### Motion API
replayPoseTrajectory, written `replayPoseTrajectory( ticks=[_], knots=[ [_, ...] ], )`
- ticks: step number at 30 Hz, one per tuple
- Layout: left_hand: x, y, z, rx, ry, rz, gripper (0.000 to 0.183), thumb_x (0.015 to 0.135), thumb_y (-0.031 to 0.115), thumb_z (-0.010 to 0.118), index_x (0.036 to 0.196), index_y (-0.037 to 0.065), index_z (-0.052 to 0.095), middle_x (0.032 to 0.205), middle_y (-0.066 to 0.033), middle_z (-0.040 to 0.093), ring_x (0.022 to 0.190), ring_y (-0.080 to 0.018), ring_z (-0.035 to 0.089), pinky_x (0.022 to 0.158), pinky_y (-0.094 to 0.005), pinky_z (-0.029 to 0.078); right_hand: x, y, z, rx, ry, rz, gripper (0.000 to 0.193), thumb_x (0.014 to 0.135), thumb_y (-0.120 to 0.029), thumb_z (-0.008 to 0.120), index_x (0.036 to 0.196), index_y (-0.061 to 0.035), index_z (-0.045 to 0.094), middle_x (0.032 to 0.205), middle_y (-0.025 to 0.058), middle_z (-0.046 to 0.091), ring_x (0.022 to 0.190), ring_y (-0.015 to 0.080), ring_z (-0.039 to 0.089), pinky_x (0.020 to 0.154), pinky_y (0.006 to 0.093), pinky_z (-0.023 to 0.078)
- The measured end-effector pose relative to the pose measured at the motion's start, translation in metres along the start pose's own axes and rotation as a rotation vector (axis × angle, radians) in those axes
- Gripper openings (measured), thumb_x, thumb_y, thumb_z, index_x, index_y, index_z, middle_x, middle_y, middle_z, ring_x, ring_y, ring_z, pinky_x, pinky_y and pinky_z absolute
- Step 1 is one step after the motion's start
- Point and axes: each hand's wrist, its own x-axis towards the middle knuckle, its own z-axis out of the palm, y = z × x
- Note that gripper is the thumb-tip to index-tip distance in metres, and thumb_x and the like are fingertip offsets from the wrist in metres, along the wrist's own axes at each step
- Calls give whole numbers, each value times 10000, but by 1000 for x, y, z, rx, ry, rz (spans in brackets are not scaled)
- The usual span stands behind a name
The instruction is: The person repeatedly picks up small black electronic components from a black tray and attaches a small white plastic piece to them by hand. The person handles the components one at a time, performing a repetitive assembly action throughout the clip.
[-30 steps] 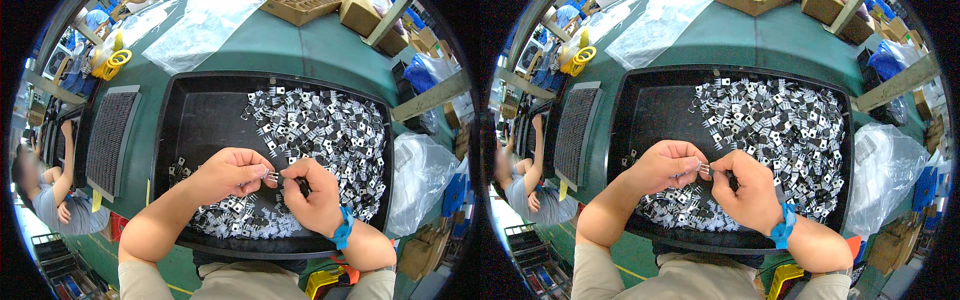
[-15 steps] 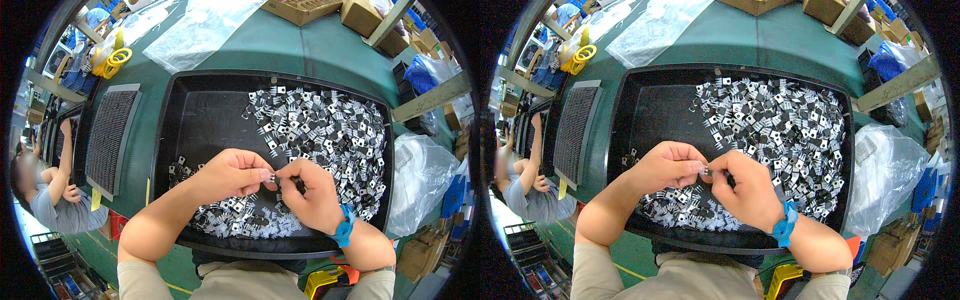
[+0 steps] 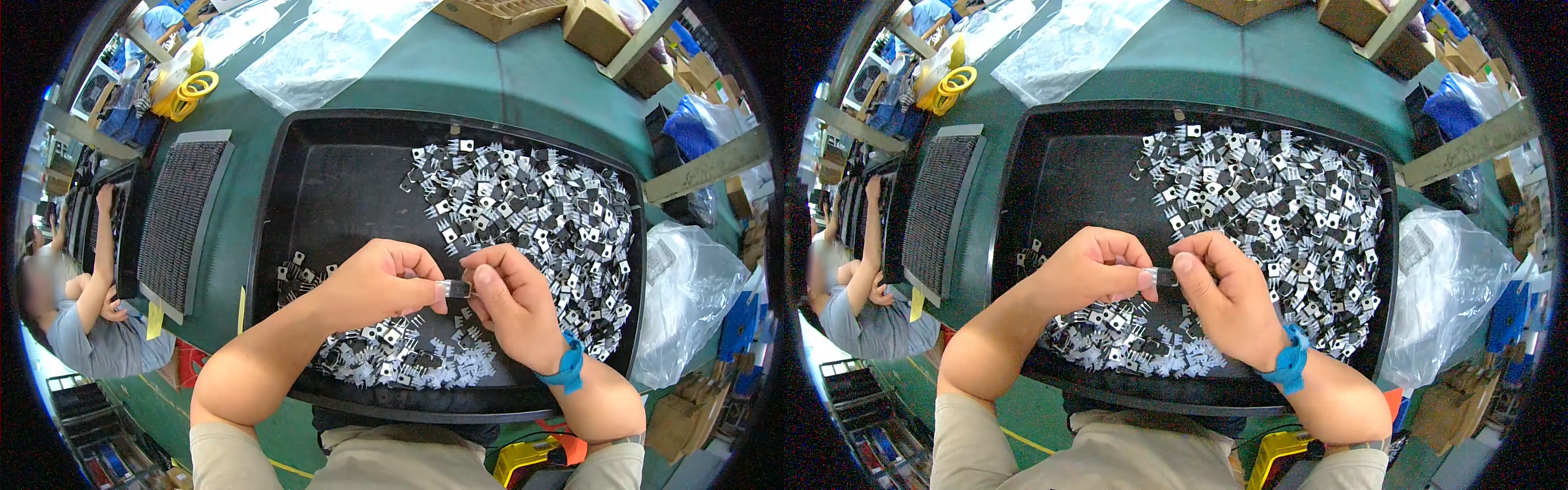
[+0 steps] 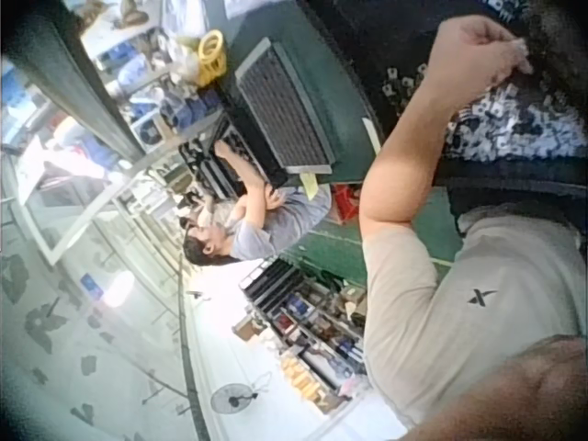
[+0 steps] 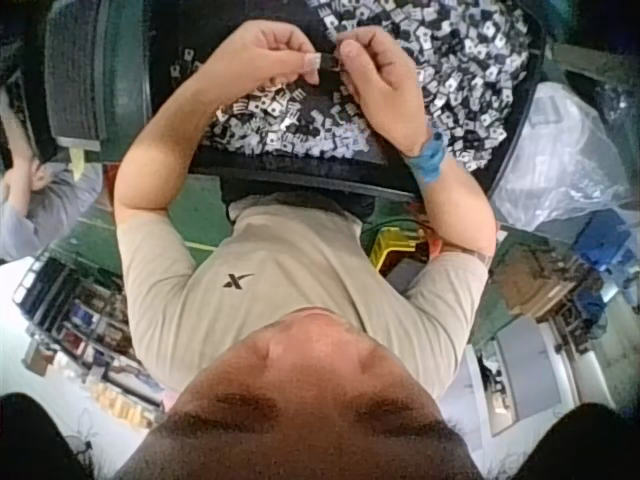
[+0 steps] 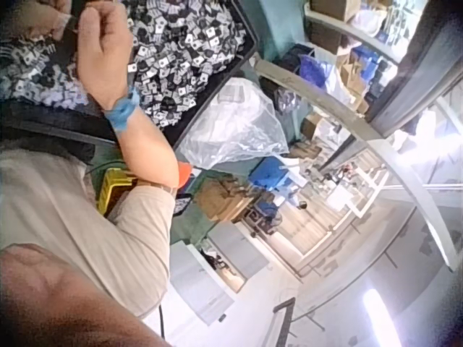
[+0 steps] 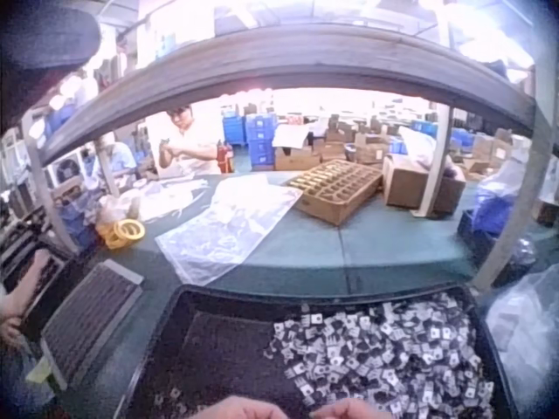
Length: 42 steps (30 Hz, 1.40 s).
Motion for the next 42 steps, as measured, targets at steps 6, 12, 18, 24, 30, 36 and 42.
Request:
replayPoseTrajectory(
  ticks=[6, 12, 18, 24, 30, 36, 42],
  knots=[
    [3, -6, -1, -72, -11, -14, 142, 851, 96, 636, 955, 0, 616, 789, -49, 663, 559, -30, 482, 479, -183, 373, 2, -5, -2, -224, -145, -68, 123, 878, -94, 653, 938, -11, 585, 822, 16, 609, 743, 81, 589, 612, 244, 465],
    [8, -11, -10, -311, 65, 82, 206, 894, 26, 518, 1095, 10, 558, 954, -140, 640, 608, -71, 477, 492, -190, 334, 6, 17, 2, -763, -292, -554, 129, 808, -37, 631, 925, -40, 576, 869, 154, 602, 769, 343, 619, 683, 416, 521],
    [9, -10, -8, -352, 66, 137, 202, 949, 87, 509, 1140, 25, 529, 985, -177, 647, 599, -74, 461, 493, -199, 349, -9, 26, 8, -1070, -621, -379, 214, 823, -216, 672, 947, -59, 596, 852, 112, 570, 751, 327, 612, 633, 427, 501],
    [11, -12, -13, -392, 3, 131, 186, 966, 135, 493, 1084, 11, 565, 968, -197, 654, 591, -90, 489, 500, -204, 363, -12, 25, 12, -1051, -733, -362, 165, 842, -179, 611, 889, -31, 554, 856, 133, 591, 739, 349, 635, 629, 455, 526],
    [8, -5, -11, -440, -20, 79, 204, 950, 130, 497, 1088, 10, 588, 983, -179, 646, 617, -90, 483, 502, -204, 356, -15, 25, 12, -1123, -685, -340, 255, 828, -199, 647, 953, -12, 525, 860, 147, 599, 746, 359, 639, 642, 454, 528],
    [8, -4, -1, -335, 68, 107, 168, 920, 68, 533, 1075, 22, 582, 955, -184, 660, 587, -89, 486, 493, -211, 354, -16, 23, 12, -1112, -790, -339, 310, 819, -213, 663, 991, -12, 501, 865, 155, 618, 752, 347, 651, 616, 442, 532],
    [10, -10, -7, -314, 34, 119, 131, 907, 64, 572, 1022, 26, 623, 871, -118, 648, 598, -65, 477, 494, -195, 338, -19, 23, 16, -1198, -723, -325, 291, 789, -186, 685, 961, -19, 519, 830, 147, 621, 744, 345, 651, 620, 447, 534]
  ],
)
